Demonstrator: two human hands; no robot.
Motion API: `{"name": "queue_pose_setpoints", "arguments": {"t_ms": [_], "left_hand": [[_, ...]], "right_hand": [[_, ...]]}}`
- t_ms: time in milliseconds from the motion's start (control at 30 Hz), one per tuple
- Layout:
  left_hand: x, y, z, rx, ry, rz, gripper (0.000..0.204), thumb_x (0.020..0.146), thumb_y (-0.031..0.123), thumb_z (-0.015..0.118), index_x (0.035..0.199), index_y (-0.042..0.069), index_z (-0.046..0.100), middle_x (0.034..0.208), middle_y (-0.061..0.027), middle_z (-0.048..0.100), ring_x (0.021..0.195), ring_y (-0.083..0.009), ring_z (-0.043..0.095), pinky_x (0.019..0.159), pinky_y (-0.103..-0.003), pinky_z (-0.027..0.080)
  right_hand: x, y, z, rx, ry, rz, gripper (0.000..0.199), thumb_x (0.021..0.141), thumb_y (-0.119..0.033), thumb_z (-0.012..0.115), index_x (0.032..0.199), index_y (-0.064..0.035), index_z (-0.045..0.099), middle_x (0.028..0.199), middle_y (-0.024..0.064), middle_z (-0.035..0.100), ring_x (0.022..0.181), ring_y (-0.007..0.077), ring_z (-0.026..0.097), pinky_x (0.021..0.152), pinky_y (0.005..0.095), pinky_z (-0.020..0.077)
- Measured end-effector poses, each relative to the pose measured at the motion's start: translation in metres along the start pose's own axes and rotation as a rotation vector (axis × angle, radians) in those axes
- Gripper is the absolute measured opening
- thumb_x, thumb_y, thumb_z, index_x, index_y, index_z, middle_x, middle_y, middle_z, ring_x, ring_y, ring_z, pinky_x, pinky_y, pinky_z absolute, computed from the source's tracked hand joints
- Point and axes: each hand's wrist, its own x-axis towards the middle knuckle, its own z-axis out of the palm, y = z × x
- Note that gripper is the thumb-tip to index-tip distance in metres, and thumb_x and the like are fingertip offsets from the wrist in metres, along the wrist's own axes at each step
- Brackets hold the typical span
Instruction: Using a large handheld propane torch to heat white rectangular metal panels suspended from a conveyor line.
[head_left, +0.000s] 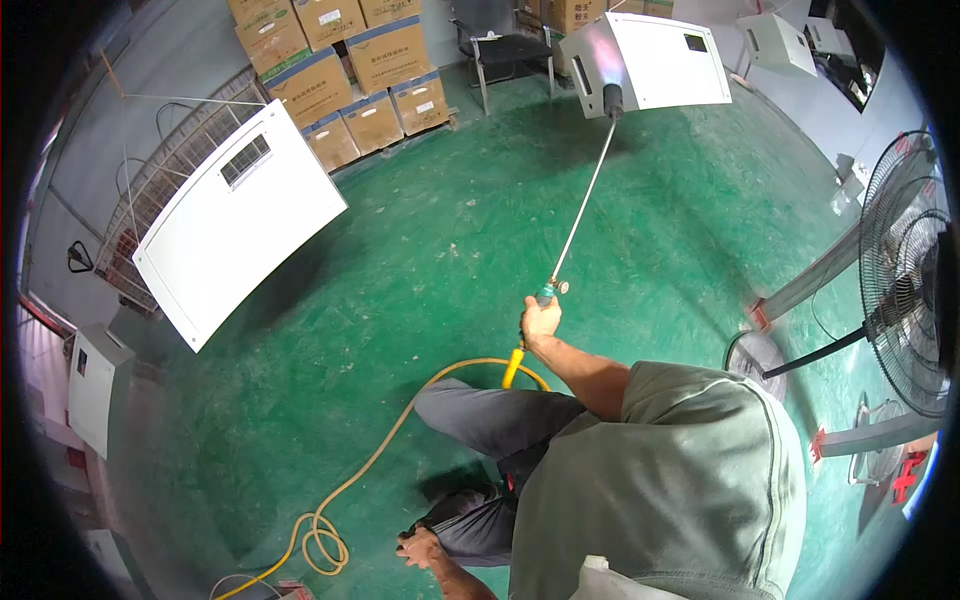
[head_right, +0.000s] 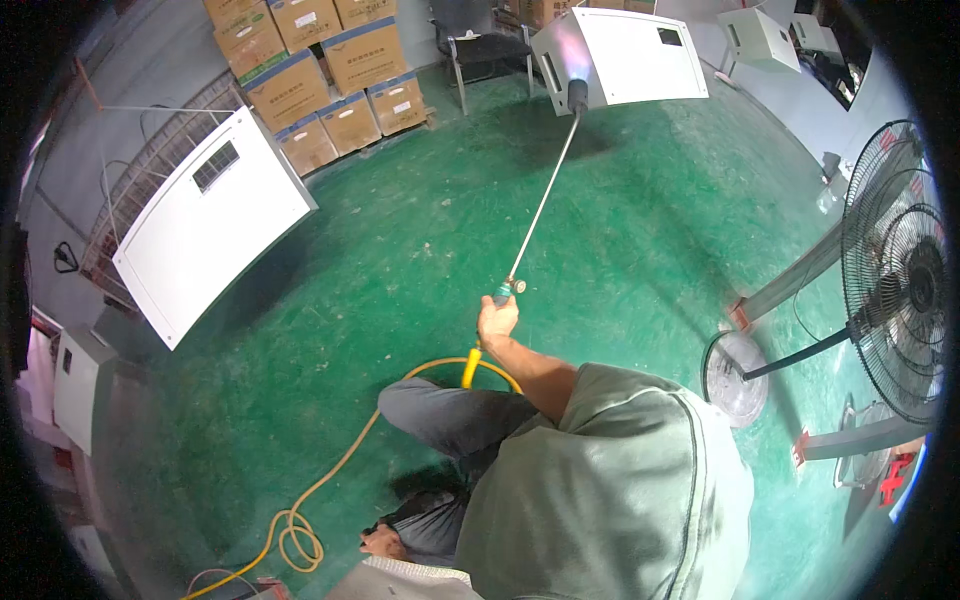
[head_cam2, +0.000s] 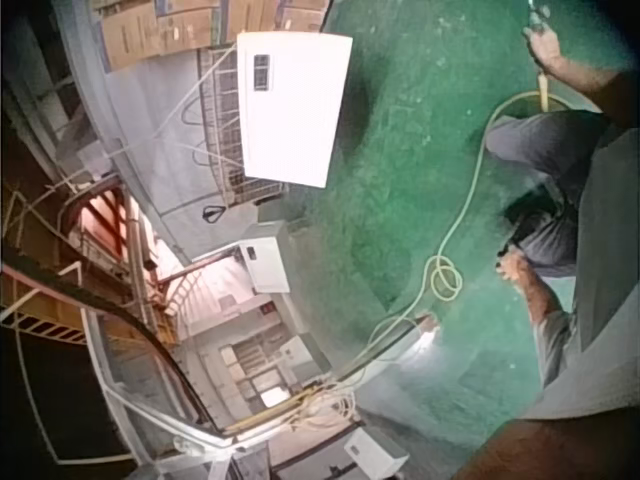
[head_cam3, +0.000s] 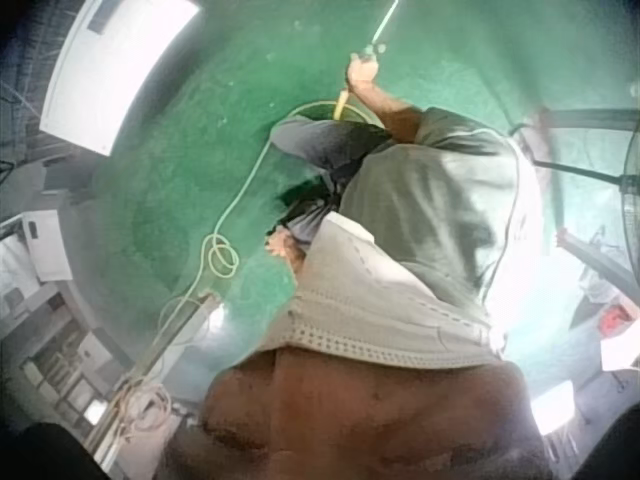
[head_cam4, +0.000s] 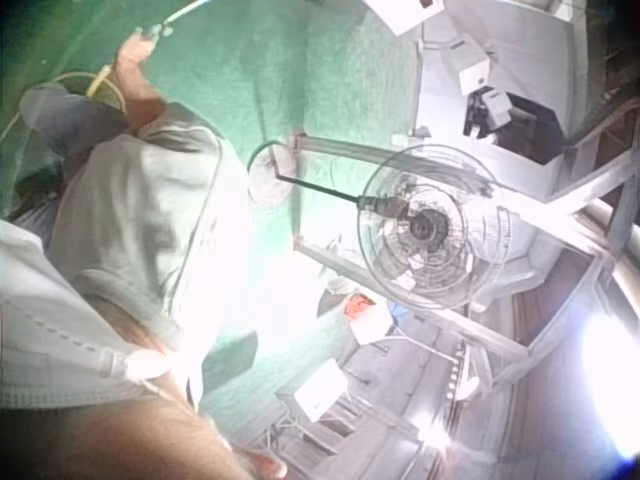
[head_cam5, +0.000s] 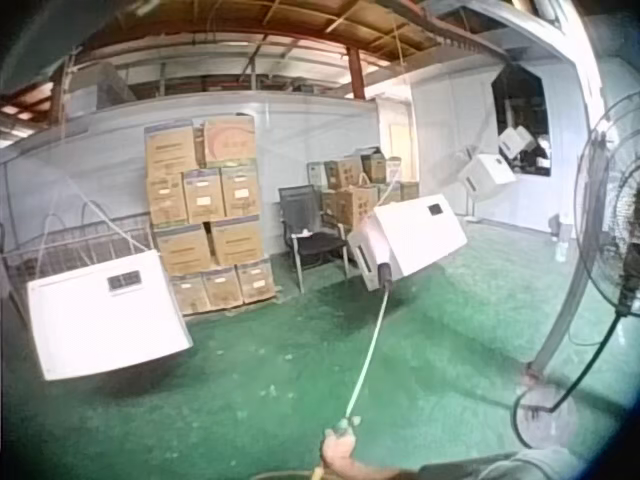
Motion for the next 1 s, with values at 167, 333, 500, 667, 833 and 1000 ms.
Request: {"name": "queue_pose_setpoints", "arguments": {"t_ms": [167,333,500,667,833,1000], "left_hand": [[-0.007,-0.025,-0.021,0.006,-0.022,-0.131,0.062,0.080,0.051,0.077,0.133,0.027,0.059,0.136,-0.0057,0.046,0.119,-0.0383,0.052,0.085,-0.054,0.055],[-0.035,0.016,-0.050,0.004,-0.015,-0.095,0.061,0.080,0.050,0.077,0.133,0.027,0.059,0.135,-0.0051,0.047,0.119,-0.0376,0.052,0.085,-0.052,0.055],[-0.031,0.006,-0.044,0.060,-0.017,-0.140,0.060,0.080,0.050,0.077,0.133,0.026,0.059,0.136,-0.0046,0.046,0.118,-0.0372,0.052,0.085,-0.052,0.055],[0.021,-0.012,0.010,0.064,0.056,-0.091,0.062,0.080,0.052,0.076,0.134,0.027,0.059,0.137,-0.0041,0.045,0.119,-0.0367,0.052,0.085,-0.051,0.054],[0.013,-0.025,0.011,0.059,0.006,-0.130,0.061,0.080,0.050,0.076,0.134,0.026,0.060,0.137,-0.0034,0.045,0.120,-0.0365,0.052,0.086,-0.052,0.054],[0.011,-0.013,-0.001,0.085,0.016,-0.084,0.059,0.081,0.047,0.076,0.133,0.026,0.060,0.138,-0.0030,0.045,0.119,-0.0361,0.052,0.084,-0.051,0.055]], "right_hand": [[-0.065,-0.003,0.041,0.123,-0.082,0.173,0.021,0.080,-0.012,0.068,0.092,-0.0075,0.052,0.068,0.0036,0.055,0.056,0.0188,0.054,0.053,0.0367,0.0466],[-0.020,0.023,0.048,0.050,0.027,-0.056,0.021,0.083,-0.008,0.064,0.091,-0.0094,0.045,0.061,0.0014,0.048,0.040,0.0152,0.047,0.035,0.0331,0.0400],[-0.036,-0.010,0.040,0.049,-0.028,0.154,0.020,0.077,-0.014,0.070,0.088,-0.0049,0.057,0.073,0.0085,0.061,0.066,0.0238,0.060,0.065,0.0404,0.0509],[-0.020,-0.015,0.041,0.031,0.053,0.121,0.021,0.077,-0.015,0.071,0.088,-0.0038,0.057,0.073,0.0104,0.062,0.067,0.0260,0.063,0.068,0.0421,0.0517],[-0.028,-0.004,0.038,0.017,0.038,0.198,0.023,0.076,-0.017,0.071,0.089,-0.0032,0.057,0.076,0.0133,0.064,0.071,0.0292,0.063,0.073,0.0442,0.0516],[0.000,0.024,0.045,0.047,0.115,-0.013,0.020,0.083,-0.007,0.063,0.090,-0.0097,0.045,0.060,0.0023,0.048,0.041,0.0157,0.048,0.036,0.0332,0.0404]]}}
